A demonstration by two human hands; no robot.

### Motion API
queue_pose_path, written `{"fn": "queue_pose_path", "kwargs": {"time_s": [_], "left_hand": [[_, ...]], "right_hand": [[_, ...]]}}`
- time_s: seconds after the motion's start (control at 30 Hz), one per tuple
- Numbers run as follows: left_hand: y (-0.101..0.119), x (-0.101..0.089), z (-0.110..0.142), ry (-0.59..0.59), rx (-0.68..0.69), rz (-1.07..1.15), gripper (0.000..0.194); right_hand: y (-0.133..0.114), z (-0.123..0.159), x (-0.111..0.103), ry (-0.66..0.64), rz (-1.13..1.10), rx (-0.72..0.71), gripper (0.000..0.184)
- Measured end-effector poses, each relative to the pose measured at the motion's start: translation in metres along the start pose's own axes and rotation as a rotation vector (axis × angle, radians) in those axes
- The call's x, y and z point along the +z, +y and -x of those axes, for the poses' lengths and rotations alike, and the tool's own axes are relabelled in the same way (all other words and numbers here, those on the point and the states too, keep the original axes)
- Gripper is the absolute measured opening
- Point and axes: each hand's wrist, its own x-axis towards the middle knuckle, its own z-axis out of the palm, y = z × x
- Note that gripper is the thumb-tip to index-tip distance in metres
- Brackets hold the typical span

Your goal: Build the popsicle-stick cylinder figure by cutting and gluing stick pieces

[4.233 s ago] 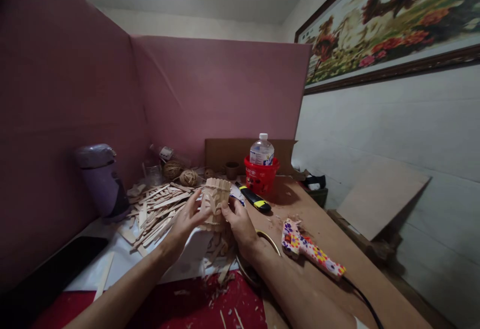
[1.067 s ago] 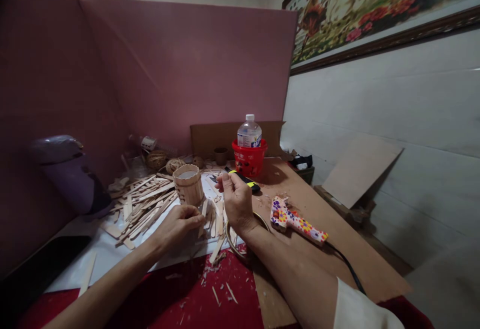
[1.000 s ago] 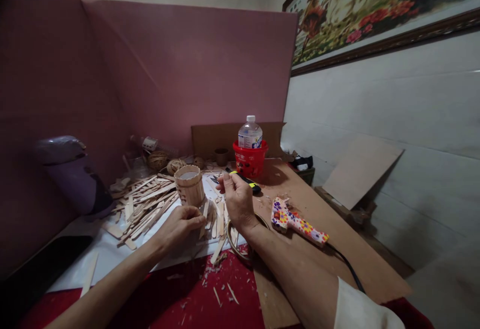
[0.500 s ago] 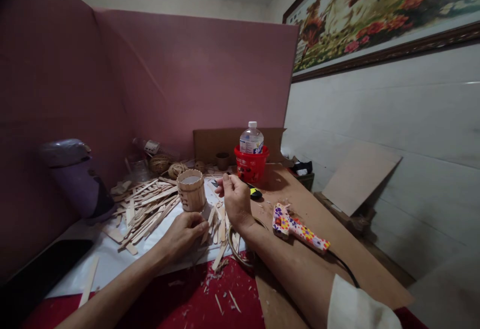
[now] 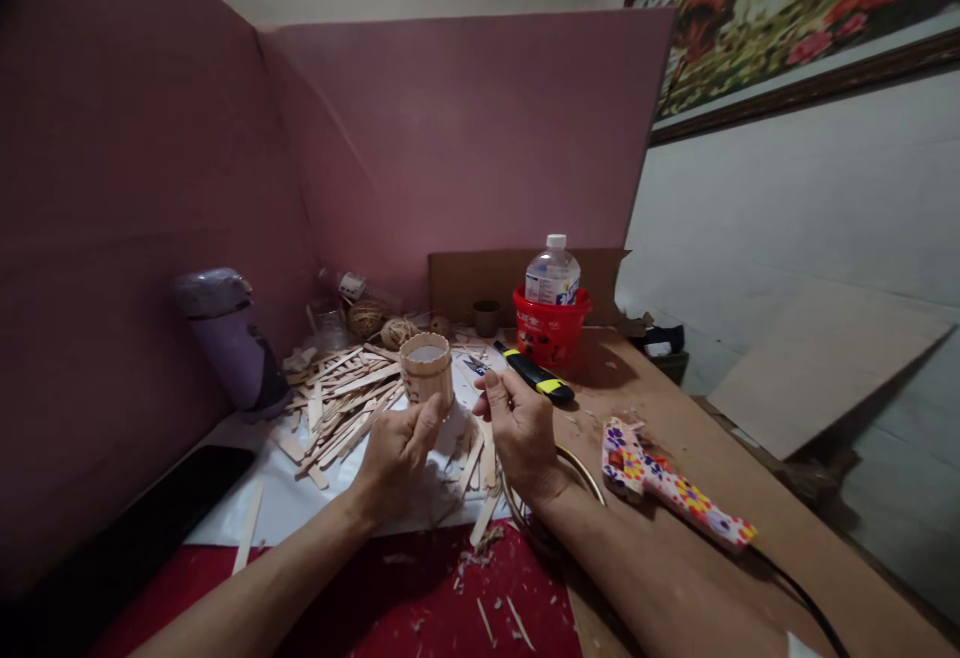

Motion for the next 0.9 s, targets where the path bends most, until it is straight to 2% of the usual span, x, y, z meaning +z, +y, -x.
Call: {"fn": "queue_pose_path", "kwargs": {"time_s": [0.1,0.2,0.27,0.33,0.4,0.5,0.7,0.8,0.9], "left_hand": [[-0.003,-0.009,-0.006,0.215,-0.036,0.04,0.044],[-0.014,-0.028,-0.021,0.402,-0.111,0.042,0.039],[-0.026,-0.041,-0.034,0.477,-0.184,0.016,0.035],[-0.039,-0.05,-0.043,0.501,-0.259,-0.036,0.031],[-0.05,-0.055,-0.049,0.461,-0.317,-0.109,0.026],[-0.058,-0.054,-0.05,0.34,-0.368,-0.216,0.022],[-0.049,-0.055,-0.044,0.093,-0.428,-0.39,0.009],[-0.046,-0.056,-0.042,0.041,-0.437,-0.412,0.016],[-0.048,-0.056,-0.041,0.041,-0.44,-0.349,0.024]], "right_hand": [[0.002,-0.001,0.0,0.018,-0.006,0.022,0.037],[0.003,-0.002,0.0,0.028,-0.013,0.038,0.038],[0.004,-0.003,0.0,0.032,-0.021,0.038,0.039],[0.004,-0.003,0.001,0.036,-0.03,0.037,0.041],[0.005,-0.003,0.001,0.037,-0.036,0.041,0.041],[0.004,-0.004,0.0,0.036,-0.035,0.041,0.04],[0.005,-0.004,0.0,0.025,-0.037,0.03,0.039],[0.005,-0.003,0.0,0.027,-0.027,0.02,0.04],[0.003,-0.003,0.0,0.02,-0.015,0.008,0.039]]}}
